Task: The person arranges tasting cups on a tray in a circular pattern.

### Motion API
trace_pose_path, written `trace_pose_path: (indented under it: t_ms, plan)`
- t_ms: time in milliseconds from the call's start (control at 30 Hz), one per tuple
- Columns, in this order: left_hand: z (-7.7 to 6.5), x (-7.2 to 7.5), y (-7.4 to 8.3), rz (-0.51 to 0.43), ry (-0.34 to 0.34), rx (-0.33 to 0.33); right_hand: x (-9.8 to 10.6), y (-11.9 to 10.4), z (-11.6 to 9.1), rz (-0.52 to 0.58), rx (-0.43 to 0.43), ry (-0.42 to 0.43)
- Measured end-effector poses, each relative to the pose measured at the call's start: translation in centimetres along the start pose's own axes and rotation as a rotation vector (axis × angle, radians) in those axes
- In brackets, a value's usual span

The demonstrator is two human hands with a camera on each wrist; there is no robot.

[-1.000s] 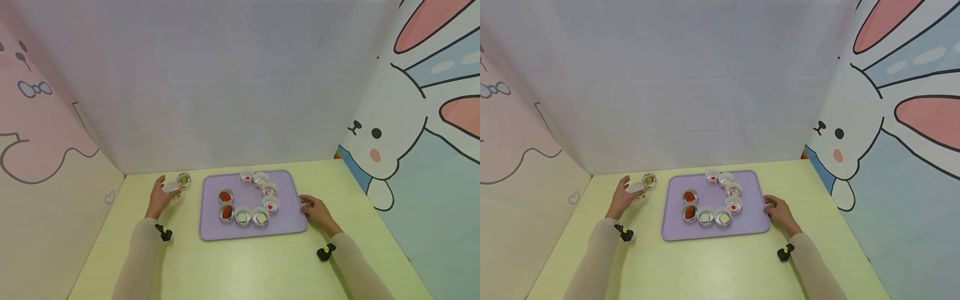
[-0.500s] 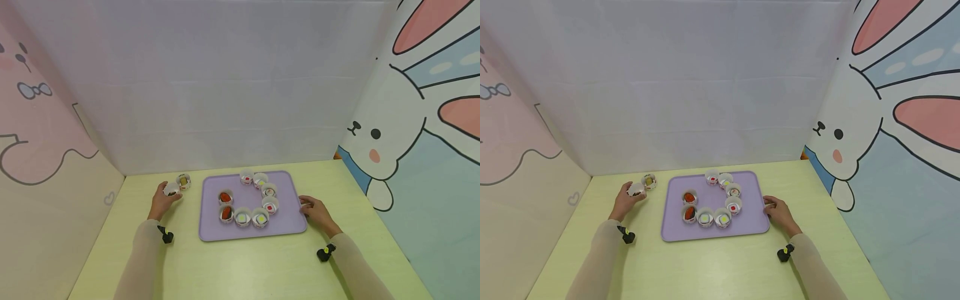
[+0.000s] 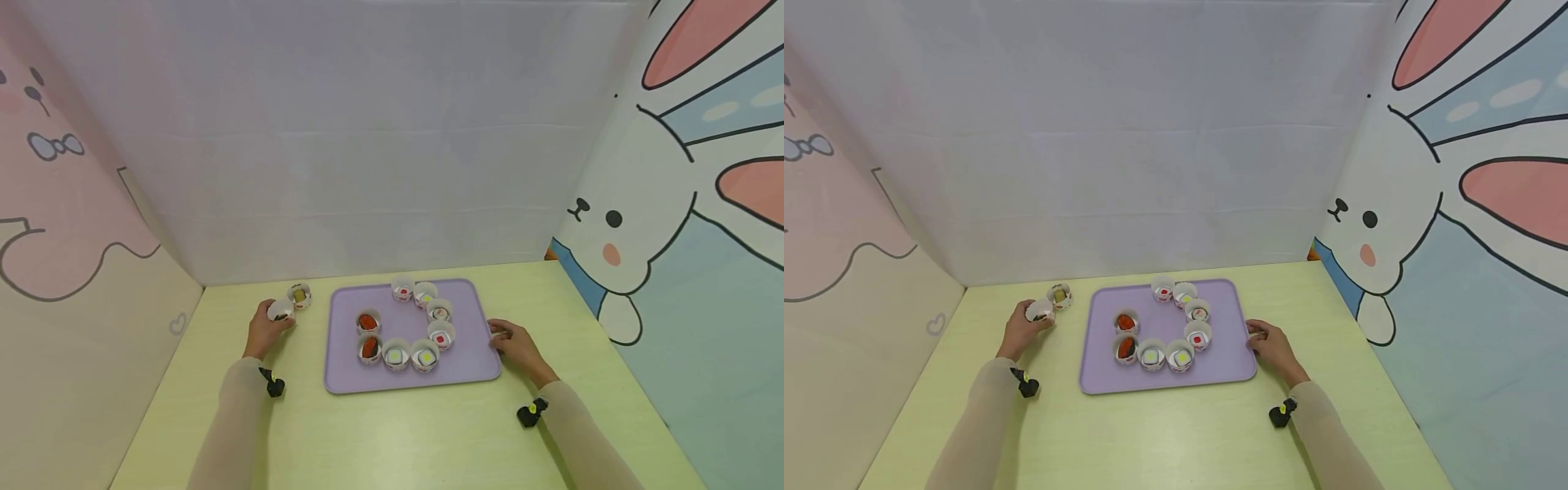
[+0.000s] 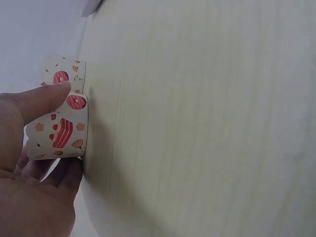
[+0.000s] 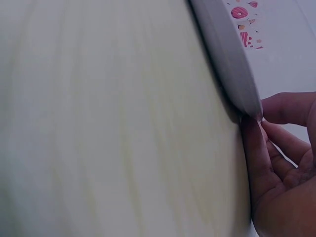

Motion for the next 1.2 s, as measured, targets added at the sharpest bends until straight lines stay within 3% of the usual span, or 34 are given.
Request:
trace_pose_path:
  t_ms: [400, 767, 1200]
  plan:
    - [-0.7, -0.3, 0.4, 0.022, 0.039, -0.003, 0.1, 0.2, -0.1, -0.011, 0.000, -0.005]
    - [-0.7, -0.4, 0.5, 0.073, 0.009, 0.002, -0.1, 0.2, -0.1, 0.008, 0.000, -0.002]
    - [-1.1, -0.2, 0.5, 0.071, 0.027, 0.017, 0.0, 0.0, -0.2, 0.000, 0.004, 0.003]
Point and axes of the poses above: each hand's wrist, its own z-axis towards the middle knuckle, its own x-axis out of the back of the hand, y = z × x, the point moved 1 cm from there along z, towards the middle knuckle, and after that the axes turned 2 degrees about -x, right-handed, at the moved point
